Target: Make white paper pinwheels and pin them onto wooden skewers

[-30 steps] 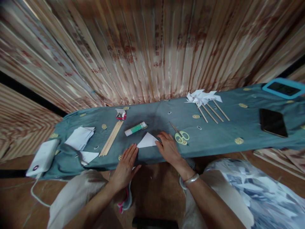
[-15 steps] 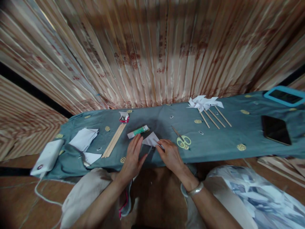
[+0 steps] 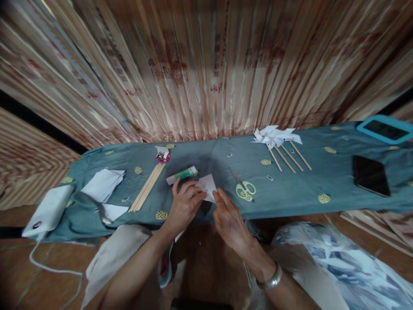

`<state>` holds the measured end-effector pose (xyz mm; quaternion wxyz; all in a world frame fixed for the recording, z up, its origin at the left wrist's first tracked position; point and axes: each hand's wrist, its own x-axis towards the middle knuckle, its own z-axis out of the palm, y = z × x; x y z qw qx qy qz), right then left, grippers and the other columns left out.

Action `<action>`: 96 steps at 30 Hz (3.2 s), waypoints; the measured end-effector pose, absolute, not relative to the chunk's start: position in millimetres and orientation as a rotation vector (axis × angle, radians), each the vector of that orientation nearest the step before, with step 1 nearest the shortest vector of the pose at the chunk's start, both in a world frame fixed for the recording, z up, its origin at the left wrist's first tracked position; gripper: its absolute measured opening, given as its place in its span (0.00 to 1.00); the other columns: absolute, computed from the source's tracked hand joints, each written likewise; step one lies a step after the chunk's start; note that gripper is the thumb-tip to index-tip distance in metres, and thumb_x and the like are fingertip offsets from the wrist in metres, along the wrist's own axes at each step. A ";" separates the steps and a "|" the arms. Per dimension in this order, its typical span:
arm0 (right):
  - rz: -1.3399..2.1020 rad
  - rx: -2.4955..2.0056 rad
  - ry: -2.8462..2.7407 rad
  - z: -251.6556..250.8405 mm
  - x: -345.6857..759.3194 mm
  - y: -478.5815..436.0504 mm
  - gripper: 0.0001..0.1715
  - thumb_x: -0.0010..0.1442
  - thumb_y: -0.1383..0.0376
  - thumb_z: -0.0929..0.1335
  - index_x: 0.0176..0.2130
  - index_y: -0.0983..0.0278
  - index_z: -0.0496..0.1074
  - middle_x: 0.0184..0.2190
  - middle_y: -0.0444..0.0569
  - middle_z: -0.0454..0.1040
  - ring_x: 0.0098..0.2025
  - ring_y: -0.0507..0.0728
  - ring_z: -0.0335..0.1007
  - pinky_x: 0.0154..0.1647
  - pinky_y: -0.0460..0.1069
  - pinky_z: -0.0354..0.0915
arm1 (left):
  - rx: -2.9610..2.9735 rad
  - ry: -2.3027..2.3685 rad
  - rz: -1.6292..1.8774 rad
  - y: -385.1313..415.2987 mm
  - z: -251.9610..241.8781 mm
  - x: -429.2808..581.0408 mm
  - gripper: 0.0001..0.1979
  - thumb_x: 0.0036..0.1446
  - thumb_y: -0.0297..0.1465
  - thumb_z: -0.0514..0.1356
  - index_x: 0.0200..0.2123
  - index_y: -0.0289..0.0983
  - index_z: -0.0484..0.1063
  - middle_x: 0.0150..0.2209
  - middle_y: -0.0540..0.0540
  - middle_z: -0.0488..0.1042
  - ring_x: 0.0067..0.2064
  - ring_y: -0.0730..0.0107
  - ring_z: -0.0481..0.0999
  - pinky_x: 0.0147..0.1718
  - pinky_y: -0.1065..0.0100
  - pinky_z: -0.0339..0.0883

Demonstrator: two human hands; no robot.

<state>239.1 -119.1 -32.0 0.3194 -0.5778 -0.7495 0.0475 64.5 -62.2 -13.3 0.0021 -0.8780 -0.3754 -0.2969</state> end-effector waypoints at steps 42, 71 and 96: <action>0.597 -1.675 -1.769 -31.3 246.1 -81.5 0.10 0.60 0.61 0.66 0.29 0.60 0.74 0.28 0.46 0.78 0.32 0.56 0.74 0.36 0.50 0.66 | -2.976 -1.148 -0.519 -104.0 -29.3 51.2 0.24 0.67 0.25 0.46 0.65 0.32 0.55 0.65 0.37 0.61 0.68 0.59 0.55 0.64 0.52 0.52; 0.385 -1.701 -1.857 -40.7 241.8 -72.8 0.10 0.59 0.64 0.67 0.26 0.60 0.72 0.30 0.48 0.77 0.36 0.59 0.72 0.40 0.52 0.64 | -3.041 -1.306 -0.255 -109.6 -40.0 57.4 0.35 0.64 0.39 0.55 0.67 0.27 0.50 0.69 0.33 0.51 0.71 0.49 0.48 0.67 0.48 0.44; 0.203 -1.618 -1.886 -49.2 240.1 -93.8 0.12 0.64 0.62 0.64 0.44 0.66 0.71 0.45 0.59 0.76 0.46 0.65 0.70 0.50 0.59 0.66 | -2.992 -1.287 -0.218 -111.1 -42.9 54.6 0.35 0.63 0.39 0.57 0.66 0.27 0.52 0.69 0.34 0.51 0.70 0.51 0.49 0.66 0.49 0.46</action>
